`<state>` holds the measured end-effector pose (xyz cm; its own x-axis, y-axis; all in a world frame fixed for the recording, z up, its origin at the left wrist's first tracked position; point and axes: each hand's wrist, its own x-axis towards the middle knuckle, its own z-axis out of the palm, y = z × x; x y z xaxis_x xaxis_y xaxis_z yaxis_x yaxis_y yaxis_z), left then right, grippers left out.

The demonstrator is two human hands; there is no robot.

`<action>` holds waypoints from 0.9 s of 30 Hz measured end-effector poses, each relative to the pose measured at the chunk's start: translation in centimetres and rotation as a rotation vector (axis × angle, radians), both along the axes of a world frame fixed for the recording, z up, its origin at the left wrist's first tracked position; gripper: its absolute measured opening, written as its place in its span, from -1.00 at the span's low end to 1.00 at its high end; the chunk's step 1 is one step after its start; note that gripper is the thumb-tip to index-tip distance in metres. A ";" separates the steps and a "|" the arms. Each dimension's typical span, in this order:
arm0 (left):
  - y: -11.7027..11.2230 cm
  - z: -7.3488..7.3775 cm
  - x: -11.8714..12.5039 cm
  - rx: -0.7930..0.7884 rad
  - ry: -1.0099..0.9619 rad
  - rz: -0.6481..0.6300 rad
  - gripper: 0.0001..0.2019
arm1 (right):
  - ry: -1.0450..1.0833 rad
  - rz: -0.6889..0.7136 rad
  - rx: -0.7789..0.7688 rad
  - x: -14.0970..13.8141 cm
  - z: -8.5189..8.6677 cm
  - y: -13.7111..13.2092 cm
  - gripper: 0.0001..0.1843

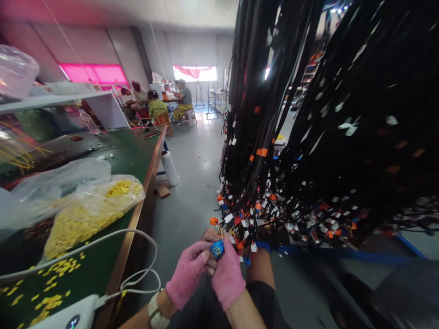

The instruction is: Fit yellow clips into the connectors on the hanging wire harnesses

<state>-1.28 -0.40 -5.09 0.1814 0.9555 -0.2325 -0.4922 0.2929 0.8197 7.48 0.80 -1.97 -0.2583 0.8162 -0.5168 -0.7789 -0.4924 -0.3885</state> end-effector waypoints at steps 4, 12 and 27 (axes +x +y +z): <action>0.4 0.1 -0.2 -0.029 -0.035 -0.012 -0.68 | -0.006 0.047 0.036 0.3 0.0 0.5 -0.61; 0.3 -1.0 -0.5 0.050 0.195 -0.009 -0.78 | -0.468 -0.203 0.225 -0.7 -2.7 -0.4 -0.66; 1.8 1.2 -2.4 0.460 0.701 -0.021 -0.76 | -1.064 -0.066 0.476 0.9 -4.2 -4.6 -0.82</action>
